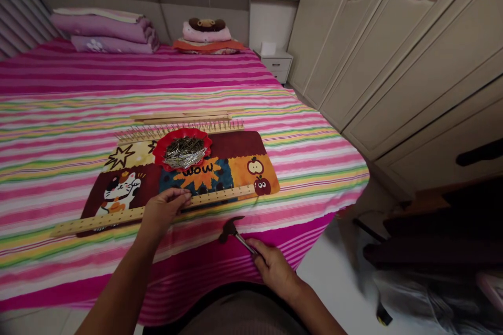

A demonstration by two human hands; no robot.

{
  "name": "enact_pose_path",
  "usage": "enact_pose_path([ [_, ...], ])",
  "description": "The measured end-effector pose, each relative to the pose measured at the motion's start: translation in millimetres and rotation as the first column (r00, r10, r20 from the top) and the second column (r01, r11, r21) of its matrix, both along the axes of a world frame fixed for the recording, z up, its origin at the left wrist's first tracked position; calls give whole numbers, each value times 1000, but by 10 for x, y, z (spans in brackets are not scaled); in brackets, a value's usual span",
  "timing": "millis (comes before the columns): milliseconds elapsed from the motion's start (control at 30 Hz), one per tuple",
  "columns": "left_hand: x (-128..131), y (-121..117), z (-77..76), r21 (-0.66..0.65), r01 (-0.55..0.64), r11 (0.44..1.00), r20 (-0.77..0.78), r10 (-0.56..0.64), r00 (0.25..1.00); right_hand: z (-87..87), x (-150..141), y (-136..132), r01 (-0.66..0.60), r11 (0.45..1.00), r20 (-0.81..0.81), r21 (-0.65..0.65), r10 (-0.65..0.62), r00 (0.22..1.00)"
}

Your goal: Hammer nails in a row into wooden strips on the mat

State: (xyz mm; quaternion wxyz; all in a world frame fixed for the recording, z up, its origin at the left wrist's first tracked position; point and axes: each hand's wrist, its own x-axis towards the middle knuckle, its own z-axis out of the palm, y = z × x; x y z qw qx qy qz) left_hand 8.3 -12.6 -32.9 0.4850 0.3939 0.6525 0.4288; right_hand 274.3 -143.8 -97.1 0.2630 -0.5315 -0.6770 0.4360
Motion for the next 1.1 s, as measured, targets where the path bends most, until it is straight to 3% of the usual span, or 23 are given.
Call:
enact_pose_path([
  [233, 29, -28, 36, -7, -15, 1000, -52, 15, 999, 7, -3, -4, 2, 1000, 4, -6, -2, 1000],
  [433, 12, -46, -23, 17, -17, 1000, -108, 19, 994, -6, 6, -15, 1, 1000, -1, 1, -1, 1000],
  [733, 16, -69, -58, 150, 103, 983, -380, -39, 924, 13, -10, -26, -13, 999, 12, 48, 12, 1000],
  [867, 38, -101, -64, 222, 146, 964, -478, -22, 878, 191, -36, -80, -26, 994, -1, 105, 27, 1000],
  [1100, 51, -113, -97, 253, 173, 952, -504, -22, 863, 803, -277, 152, 11, 946, 35, 323, -23, 999],
])
